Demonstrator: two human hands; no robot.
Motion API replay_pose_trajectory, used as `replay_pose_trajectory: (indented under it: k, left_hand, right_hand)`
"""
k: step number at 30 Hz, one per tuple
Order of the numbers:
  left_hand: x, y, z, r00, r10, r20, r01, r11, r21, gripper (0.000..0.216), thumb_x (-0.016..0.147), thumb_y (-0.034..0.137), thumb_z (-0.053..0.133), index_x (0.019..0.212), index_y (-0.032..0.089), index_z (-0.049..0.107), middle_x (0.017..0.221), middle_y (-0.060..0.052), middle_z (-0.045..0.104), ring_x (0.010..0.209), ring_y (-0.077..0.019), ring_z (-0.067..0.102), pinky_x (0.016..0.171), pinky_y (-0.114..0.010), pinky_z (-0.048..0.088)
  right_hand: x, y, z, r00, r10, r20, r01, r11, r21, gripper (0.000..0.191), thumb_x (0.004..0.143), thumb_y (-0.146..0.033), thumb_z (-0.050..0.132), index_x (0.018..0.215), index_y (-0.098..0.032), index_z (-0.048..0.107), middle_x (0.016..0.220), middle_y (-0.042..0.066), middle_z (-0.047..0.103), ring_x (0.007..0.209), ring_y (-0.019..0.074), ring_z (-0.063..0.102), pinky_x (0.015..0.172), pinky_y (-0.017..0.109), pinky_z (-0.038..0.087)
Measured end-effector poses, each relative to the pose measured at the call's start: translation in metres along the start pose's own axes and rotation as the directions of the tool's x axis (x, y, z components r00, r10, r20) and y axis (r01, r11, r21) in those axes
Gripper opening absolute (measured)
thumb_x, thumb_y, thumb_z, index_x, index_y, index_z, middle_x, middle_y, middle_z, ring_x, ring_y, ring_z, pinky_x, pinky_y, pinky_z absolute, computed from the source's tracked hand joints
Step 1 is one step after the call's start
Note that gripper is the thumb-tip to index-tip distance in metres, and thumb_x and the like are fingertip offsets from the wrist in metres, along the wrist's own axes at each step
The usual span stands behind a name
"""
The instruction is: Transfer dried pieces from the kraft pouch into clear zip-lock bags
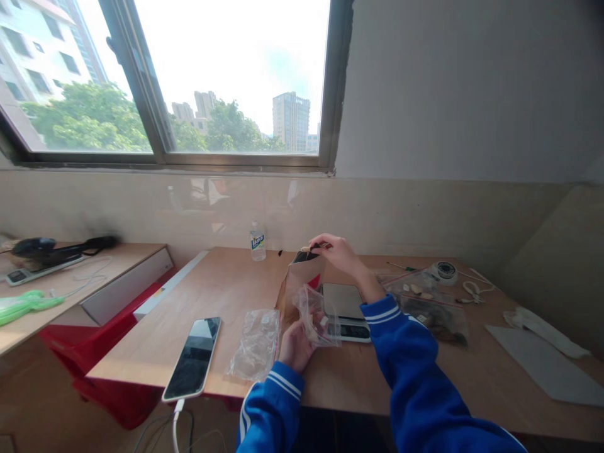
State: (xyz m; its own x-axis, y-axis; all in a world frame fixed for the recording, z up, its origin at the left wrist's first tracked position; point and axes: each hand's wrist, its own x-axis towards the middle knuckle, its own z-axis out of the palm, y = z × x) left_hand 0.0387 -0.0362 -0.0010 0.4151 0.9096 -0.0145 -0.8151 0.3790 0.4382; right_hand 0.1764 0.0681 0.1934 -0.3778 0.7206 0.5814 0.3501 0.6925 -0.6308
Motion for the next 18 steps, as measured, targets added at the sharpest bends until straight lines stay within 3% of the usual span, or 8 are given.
replay_pose_trajectory:
  k: [5,9,14,18]
  left_hand:
    - [0.001,0.0,-0.001,1.0,0.001,0.025,-0.002,1.0,0.009,0.042,0.087,0.025,0.041,0.128,0.018,0.05,0.117,-0.009,0.064,0.109,-0.0238,0.059,0.101,-0.044,0.038]
    - [0.0,0.0,0.0,1.0,0.006,-0.001,-0.006,1.0,-0.004,0.04,0.088,0.024,0.04,0.125,0.017,0.053,0.115,-0.01,0.065,0.109,-0.0254,0.059,0.1,-0.045,0.04]
    - [0.0,0.001,0.001,1.0,-0.002,-0.01,0.002,1.0,-0.003,0.035,0.087,0.025,0.044,0.118,0.018,0.058,0.115,-0.008,0.065,0.108,-0.0242,0.059,0.099,-0.043,0.04]
    - [0.0,0.002,0.003,1.0,0.013,-0.019,-0.013,1.0,0.01,0.037,0.085,0.028,0.048,0.118,0.016,0.057,0.116,-0.009,0.064,0.107,-0.0238,0.059,0.098,-0.042,0.04]
  right_hand:
    - [0.003,0.005,0.0,0.993,-0.034,0.111,0.049,0.99,-0.131,0.014,0.077,-0.012,0.059,0.081,-0.019,0.07,0.088,0.004,0.07,0.082,0.0159,0.063,0.076,0.028,0.047]
    - [0.004,0.001,0.0,0.979,-0.076,0.189,0.104,0.985,-0.138,0.022,0.079,-0.008,0.056,0.086,-0.021,0.072,0.095,0.004,0.071,0.088,0.0157,0.063,0.081,0.027,0.047]
    - [0.004,-0.004,0.0,0.991,-0.003,0.135,0.016,0.995,-0.099,0.036,0.076,-0.008,0.057,0.108,-0.023,0.066,0.089,0.0,0.072,0.077,0.0132,0.065,0.076,0.026,0.05]
    - [0.006,-0.006,0.011,0.999,-0.043,-0.03,0.043,0.999,-0.019,0.03,0.08,-0.015,0.057,0.107,-0.024,0.067,0.096,0.001,0.071,0.083,0.0148,0.066,0.079,0.029,0.052]
